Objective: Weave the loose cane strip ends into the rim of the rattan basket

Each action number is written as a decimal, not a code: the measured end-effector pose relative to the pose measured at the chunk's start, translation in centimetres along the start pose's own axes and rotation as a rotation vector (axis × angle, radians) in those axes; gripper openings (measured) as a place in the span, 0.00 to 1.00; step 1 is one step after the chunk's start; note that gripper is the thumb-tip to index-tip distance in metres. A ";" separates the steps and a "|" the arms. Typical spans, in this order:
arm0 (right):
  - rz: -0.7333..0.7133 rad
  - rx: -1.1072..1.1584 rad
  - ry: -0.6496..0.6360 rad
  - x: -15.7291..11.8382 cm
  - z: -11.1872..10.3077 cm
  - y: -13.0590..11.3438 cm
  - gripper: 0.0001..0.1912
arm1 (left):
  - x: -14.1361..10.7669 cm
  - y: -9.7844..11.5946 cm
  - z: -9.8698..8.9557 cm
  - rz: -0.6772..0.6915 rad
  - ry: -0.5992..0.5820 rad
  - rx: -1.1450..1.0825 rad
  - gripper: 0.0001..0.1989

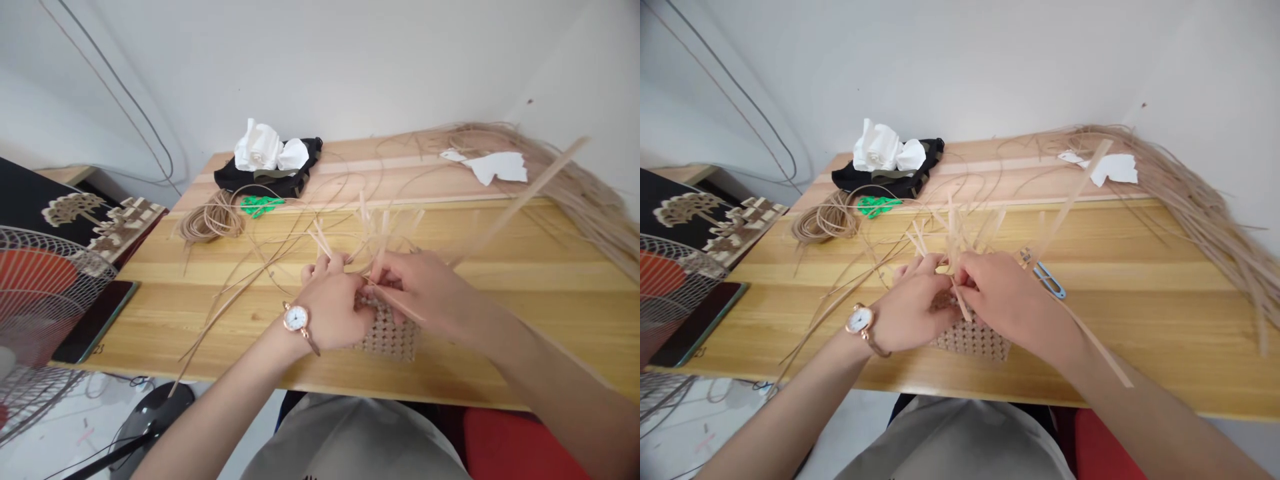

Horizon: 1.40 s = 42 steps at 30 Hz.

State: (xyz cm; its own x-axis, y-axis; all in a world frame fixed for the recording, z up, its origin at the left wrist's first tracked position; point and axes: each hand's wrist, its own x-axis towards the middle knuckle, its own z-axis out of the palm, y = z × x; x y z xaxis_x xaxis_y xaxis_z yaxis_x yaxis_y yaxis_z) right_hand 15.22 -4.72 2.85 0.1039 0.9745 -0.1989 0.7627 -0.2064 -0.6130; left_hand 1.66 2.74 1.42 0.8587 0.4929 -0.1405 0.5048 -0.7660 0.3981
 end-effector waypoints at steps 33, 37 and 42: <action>0.045 -0.085 0.008 -0.2 -0.1 -0.2 0.03 | 0.5 0.4 -0.6 -0.020 -0.087 0.069 0.08; 0.133 -0.016 0.001 -0.2 -0.3 -1.0 0.06 | 0.3 0.6 -0.5 -0.015 -0.071 0.069 0.08; 0.154 0.015 -0.052 -0.2 -0.4 -1.0 0.08 | 0.3 0.6 -0.3 -0.026 -0.093 0.050 0.07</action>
State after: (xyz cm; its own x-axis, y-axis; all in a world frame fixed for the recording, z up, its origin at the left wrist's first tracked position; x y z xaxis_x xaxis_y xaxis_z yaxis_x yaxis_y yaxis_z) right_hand 14.68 -4.63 3.83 0.1856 0.9253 -0.3306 0.7308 -0.3549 -0.5830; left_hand 2.20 2.55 1.85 0.8487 0.4741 -0.2345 0.5286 -0.7744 0.3477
